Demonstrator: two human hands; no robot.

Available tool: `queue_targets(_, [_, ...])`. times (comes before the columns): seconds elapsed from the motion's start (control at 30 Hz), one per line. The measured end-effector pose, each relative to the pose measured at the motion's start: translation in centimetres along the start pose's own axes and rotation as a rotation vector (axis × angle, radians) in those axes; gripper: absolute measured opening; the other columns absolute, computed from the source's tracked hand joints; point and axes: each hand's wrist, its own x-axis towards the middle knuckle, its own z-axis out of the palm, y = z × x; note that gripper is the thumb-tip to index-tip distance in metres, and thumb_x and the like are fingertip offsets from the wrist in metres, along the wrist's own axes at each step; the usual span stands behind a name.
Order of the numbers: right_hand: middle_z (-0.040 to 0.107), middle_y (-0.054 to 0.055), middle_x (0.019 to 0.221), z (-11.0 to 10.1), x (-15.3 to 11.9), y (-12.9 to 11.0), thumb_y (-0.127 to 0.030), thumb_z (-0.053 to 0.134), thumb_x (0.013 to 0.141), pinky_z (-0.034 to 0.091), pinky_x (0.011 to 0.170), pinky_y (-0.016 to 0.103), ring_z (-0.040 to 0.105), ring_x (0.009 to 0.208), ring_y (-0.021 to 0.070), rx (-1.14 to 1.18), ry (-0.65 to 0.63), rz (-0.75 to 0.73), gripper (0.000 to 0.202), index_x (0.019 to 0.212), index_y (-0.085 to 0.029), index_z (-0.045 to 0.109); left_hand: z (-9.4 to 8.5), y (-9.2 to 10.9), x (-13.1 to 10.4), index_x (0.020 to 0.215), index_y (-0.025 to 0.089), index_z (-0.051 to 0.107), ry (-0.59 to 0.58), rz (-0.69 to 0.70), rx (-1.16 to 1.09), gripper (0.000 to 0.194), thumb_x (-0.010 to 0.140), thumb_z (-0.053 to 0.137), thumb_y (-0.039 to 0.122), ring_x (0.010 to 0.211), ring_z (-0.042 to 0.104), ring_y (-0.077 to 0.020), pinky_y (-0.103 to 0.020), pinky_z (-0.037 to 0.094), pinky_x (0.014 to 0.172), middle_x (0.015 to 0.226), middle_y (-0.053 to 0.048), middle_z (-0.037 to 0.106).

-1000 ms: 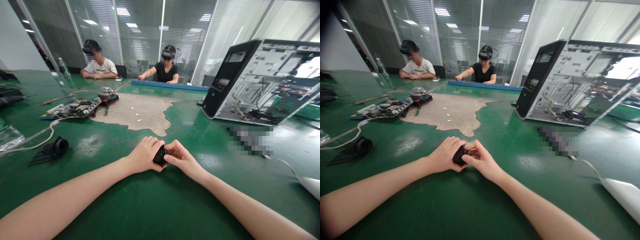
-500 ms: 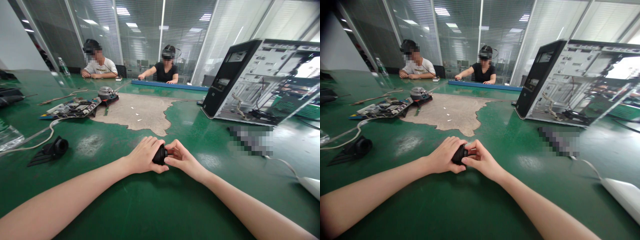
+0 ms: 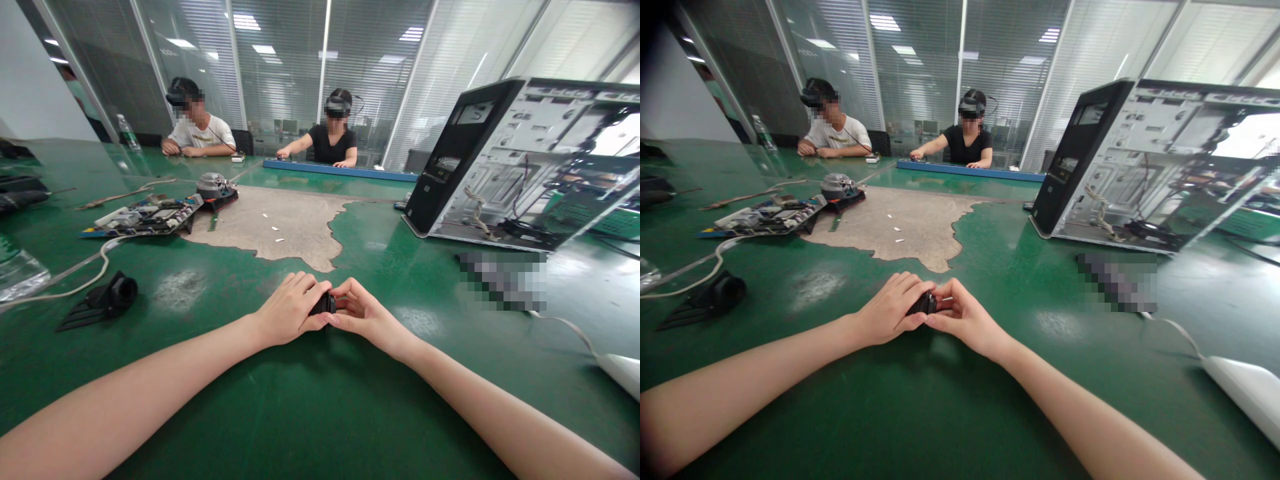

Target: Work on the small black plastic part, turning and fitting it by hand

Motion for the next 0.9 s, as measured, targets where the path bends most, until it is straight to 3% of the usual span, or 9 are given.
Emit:
queue_targets(0.13, [0.052,-0.002,0.092,0.06,-0.2,0.15,-0.025,0.068,0.066,0.044,0.079,0.03,0.055,0.083,0.0104,0.043,-0.022,-0.018,0.035,0.088,-0.024,0.041,0.04,-0.01,0.05,0.107,0.012,0.047,0.02,-0.007,-0.021,0.058,0.084,0.017,0.057,0.08,0.042,-0.0223,-0.036,0.035,0.073,0.088,-0.009,0.05])
queue_targets(0.33, [0.054,-0.001,0.087,0.61,-0.15,0.07,-0.034,0.06,0.073,0.043,0.078,0.03,0.054,0.084,0.0122,-0.011,0.086,-0.021,0.023,0.085,-0.023,0.044,0.08,0.05,0.1,0.106,0.012,0.046,0.014,-0.013,-0.028,0.057,0.084,0.019,0.057,0.08,0.042,-0.0223,-0.036,0.034,0.073,0.088,-0.009,0.05])
queue_targets(0.5, [0.053,0.0,0.091,0.59,0.07,0.2,-0.032,0.061,0.073,0.044,0.077,0.031,0.053,0.086,0.0136,-0.068,0.119,-0.027,0.025,0.089,-0.021,0.046,0.0,0.06,0.26,0.104,0.012,0.046,-0.001,-0.019,-0.031,0.059,0.083,0.019,0.06,0.08,0.041,-0.0224,-0.036,0.034,0.072,0.089,-0.009,0.049])
queue_targets(0.9, [0.048,-0.001,0.093,0.34,-0.31,0.31,-0.026,0.063,0.072,0.044,0.077,0.029,0.053,0.083,0.011,-0.063,0.034,-0.07,0.027,0.088,-0.022,0.043,0.24,-0.18,0.13,0.107,0.011,0.045,0.001,-0.014,-0.034,0.063,0.081,0.02,0.063,0.08,0.041,-0.0227,-0.036,0.034,0.073,0.088,-0.009,0.05])
